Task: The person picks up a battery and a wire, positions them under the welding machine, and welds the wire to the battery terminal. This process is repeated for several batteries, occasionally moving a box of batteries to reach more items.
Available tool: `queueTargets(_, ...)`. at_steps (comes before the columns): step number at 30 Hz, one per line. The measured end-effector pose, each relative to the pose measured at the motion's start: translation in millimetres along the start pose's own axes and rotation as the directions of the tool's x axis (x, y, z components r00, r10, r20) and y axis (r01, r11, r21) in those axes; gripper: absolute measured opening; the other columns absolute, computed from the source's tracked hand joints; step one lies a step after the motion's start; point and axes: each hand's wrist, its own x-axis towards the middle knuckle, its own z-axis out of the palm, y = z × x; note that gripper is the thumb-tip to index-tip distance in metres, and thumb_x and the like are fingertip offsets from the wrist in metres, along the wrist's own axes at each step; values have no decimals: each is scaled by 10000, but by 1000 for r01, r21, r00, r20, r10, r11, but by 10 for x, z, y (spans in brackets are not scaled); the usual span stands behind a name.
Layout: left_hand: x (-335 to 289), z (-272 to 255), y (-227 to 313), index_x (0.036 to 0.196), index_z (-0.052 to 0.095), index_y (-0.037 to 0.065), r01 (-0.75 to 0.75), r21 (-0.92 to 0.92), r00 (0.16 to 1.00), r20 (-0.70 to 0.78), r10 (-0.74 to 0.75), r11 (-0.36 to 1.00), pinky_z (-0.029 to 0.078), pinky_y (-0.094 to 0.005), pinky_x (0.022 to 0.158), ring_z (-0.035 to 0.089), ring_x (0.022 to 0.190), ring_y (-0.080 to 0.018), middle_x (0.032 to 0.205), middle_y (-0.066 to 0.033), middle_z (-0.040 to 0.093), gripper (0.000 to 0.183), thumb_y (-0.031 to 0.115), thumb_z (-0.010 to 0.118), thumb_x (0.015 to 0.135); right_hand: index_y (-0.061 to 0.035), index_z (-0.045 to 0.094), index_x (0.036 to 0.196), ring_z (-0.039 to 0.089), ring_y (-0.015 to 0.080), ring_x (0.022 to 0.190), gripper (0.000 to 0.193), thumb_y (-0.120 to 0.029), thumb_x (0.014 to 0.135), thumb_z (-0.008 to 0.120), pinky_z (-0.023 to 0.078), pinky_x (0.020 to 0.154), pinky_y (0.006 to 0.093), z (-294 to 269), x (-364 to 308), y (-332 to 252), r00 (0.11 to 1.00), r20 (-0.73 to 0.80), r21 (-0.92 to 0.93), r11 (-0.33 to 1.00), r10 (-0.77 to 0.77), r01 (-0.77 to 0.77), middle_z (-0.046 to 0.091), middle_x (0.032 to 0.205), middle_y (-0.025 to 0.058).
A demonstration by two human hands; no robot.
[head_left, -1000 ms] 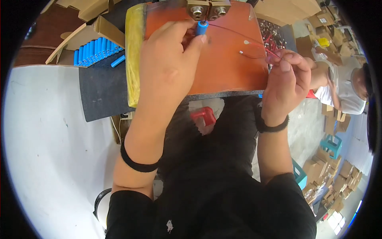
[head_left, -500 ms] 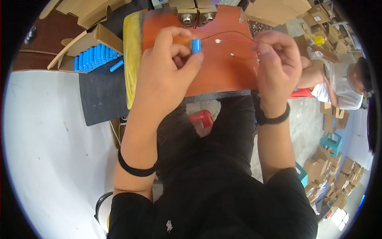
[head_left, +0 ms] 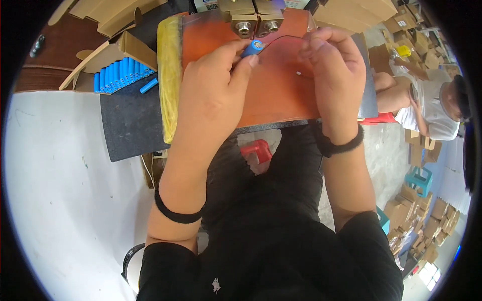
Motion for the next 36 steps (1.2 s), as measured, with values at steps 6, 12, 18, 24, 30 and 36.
queueTargets(6,1,13,-74,1236,611,-24,-93,122,995,-11,95,988,474,-263,719,609,756,-122,808,-59,677,329,189,611,986,13,596,1054,609,154,827,119,-35,961,541,510,810,297,-4,49,-19,997,36,72,995,70,-73,641,956,82)
queueTargets(12,9,23,-68,1207,594,-32,-115,195,992,-29,123,974,489,-286,730,657,777,-175,818,-96,692,297,174,582,993,16,598,1053,615,162,832,123,-48,960,550,507,812,306,63,59,-24,995,21,43,994,100,-101,651,954,87)
queueTargets(18,37,38,-41,1170,593,-37,-130,112,991,0,131,985,504,-293,759,693,829,-200,846,-112,714,279,175,584,989,20,598,1052,622,170,853,128,-58,957,560,507,824,303,46,56,5,994,25,4,994,108,-108,653,955,89)
queueTargets(24,48,29,6,1079,615,-32,-54,78,999,8,53,995,498,-300,734,685,796,-199,836,-107,716,248,196,600,983,22,596,1055,622,168,861,132,-55,953,563,505,824,295,25,69,54,995,-5,47,994,96,-96,652,959,96)
queueTargets(30,49,49,-27,1006,626,-26,-75,250,993,-67,94,965,492,-300,716,660,760,-192,827,-104,713,244,217,604,982,13,602,1058,625,141,840,133,-59,949,571,505,796,263,55,56,22,995,-35,-46,994,94,-95,660,963,82)
queueTargets(36,13,32,-90,1134,664,37,-45,-63,995,-91,40,997,532,-423,695,690,770,-349,880,-160,714,285,171,694,884,10,620,1010,623,94,784,98,-34,923,618,503,717,218,165,-23,-7,1000,-13,13,1000,20,-20,678,896,50)
